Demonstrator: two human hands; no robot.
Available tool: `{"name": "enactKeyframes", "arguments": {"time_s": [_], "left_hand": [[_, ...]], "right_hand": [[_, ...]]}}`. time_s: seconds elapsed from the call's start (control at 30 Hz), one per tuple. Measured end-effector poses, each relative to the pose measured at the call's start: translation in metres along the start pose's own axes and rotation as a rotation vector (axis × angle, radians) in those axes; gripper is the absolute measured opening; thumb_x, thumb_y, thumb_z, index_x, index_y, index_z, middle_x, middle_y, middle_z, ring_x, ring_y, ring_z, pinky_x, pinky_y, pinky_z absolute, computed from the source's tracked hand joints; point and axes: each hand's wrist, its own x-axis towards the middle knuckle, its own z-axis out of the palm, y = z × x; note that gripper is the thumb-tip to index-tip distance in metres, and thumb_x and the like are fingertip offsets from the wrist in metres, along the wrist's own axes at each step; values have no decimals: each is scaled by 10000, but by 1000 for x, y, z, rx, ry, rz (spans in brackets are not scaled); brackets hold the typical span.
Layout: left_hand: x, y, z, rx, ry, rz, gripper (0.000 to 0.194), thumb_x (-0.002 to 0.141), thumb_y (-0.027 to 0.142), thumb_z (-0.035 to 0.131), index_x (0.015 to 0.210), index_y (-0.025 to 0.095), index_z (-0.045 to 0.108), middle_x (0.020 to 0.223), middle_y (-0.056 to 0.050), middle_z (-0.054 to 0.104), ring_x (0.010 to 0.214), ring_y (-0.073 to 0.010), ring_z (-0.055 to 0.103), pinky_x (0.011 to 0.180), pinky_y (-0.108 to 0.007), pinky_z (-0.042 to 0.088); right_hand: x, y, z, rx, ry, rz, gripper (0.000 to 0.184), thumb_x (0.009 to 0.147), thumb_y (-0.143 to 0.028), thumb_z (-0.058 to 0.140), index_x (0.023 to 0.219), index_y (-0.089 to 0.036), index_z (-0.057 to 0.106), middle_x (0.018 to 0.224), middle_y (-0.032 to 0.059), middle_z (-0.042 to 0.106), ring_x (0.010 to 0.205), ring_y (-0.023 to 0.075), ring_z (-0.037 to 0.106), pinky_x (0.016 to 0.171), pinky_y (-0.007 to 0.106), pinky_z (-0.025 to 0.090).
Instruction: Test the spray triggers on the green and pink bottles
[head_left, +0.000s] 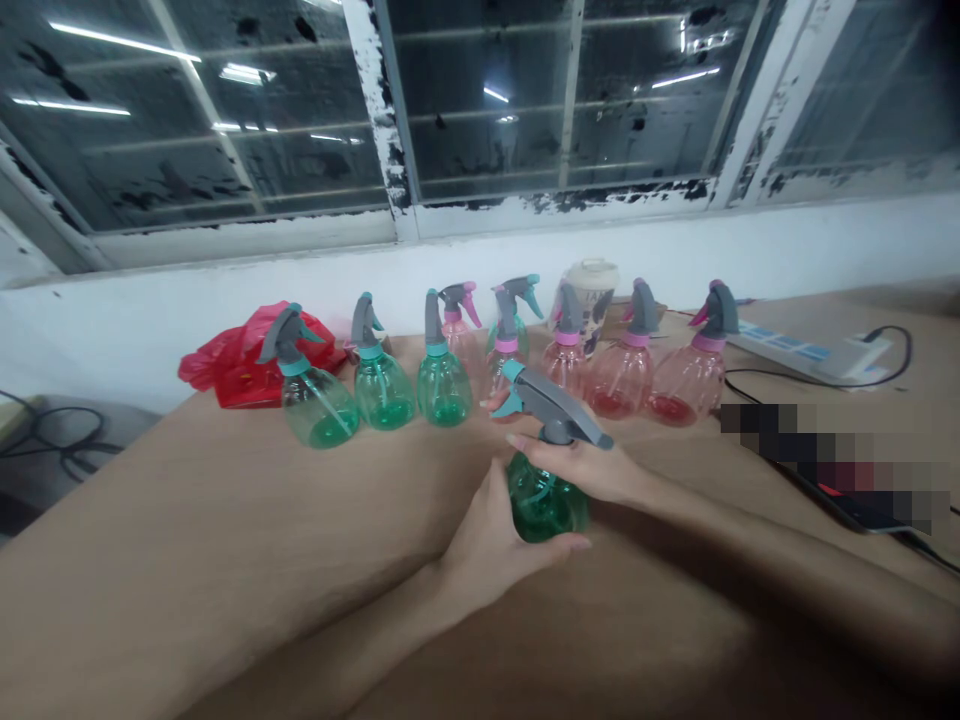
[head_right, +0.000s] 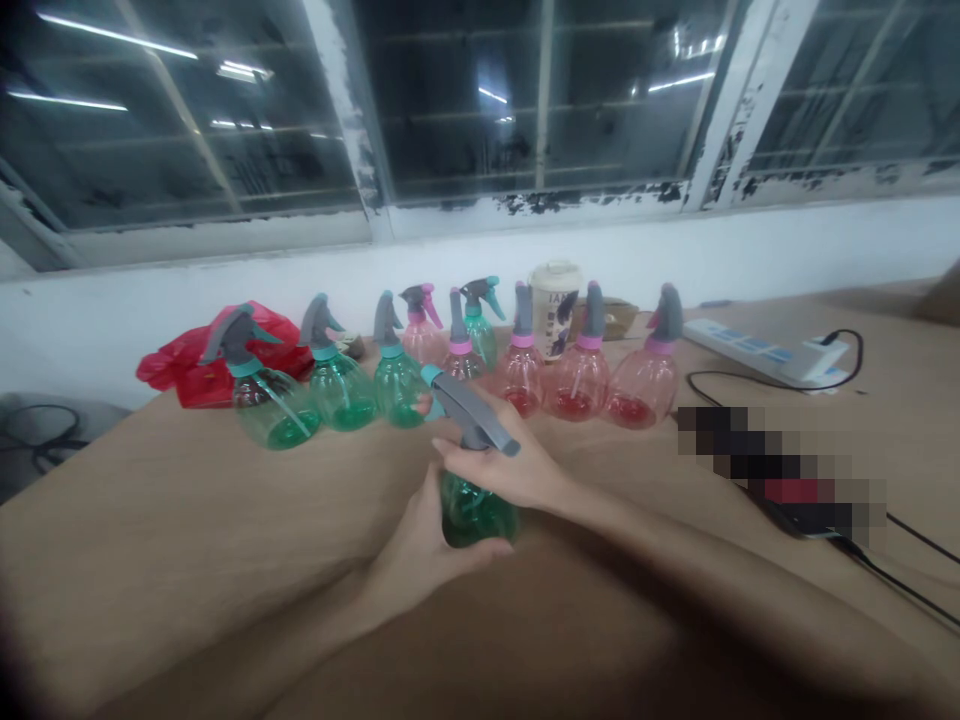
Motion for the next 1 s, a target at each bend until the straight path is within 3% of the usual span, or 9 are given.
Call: {"name": "enactKeyframes", "arguments": {"time_s": [0.1, 0.23, 0.4, 0.57, 0.73, 1.0], "left_hand": [[1, 1, -1, -4, -14, 29, 843, 678, 414, 764, 1345, 229, 282, 1349, -127, 445, 1287, -334, 403, 1054, -547, 355], [0, 2, -1, 32, -27, 39, 956, 674, 436, 764, 1414, 241, 190, 1402, -144, 388, 1346, -347, 313, 1087, -559, 306], [0, 2, 0, 43, -41, 35, 1001, 647, 458, 778, 1417, 236, 177, 1385, -154, 407, 1304, -366, 377, 1057, -572, 339], [0, 1, -1, 16, -52, 48, 937, 667, 427, 772, 1391, 229, 212, 1356, -150, 428, 1280, -353, 410, 1027, -564, 384], [0, 2, 0, 21, -37, 37, 934, 658, 436, 774, 1385, 232, 226, 1331, -150, 454, 1252, -368, 439, 998, -587, 402], [0, 1, 1, 18, -15, 42, 917, 645, 434, 785, 1368, 225, 261, 1311, -142, 476, 1235, -365, 457, 993, -576, 412]], "right_hand": [[2, -6, 1, 33, -6, 20, 121, 762, -317, 658, 864, -276, 605, 785, -8, 650, 578, 155, 577, 536, 326, 493], [0, -10, 2, 25, 41, 25, 150, 789, -348, 631, 705, -252, 552, 650, -31, 578, 522, 128, 528, 502, 299, 453], [-2, -9, 1, 29, -12, 22, 107, 822, -348, 598, 790, -248, 581, 695, -29, 611, 608, 145, 589, 594, 306, 496], [-1, -5, -1, -9, -18, -41, 185, 807, -324, 623, 980, -263, 603, 977, 7, 663, 798, 185, 638, 760, 357, 517], [-2, -3, -1, 5, -22, -39, 223, 805, -311, 622, 1023, -273, 599, 1014, 13, 661, 878, 206, 636, 817, 376, 506], [-2, -6, -1, -1, -13, -26, 236, 793, -296, 629, 1024, -250, 610, 979, 14, 663, 839, 192, 624, 813, 365, 498]]}}
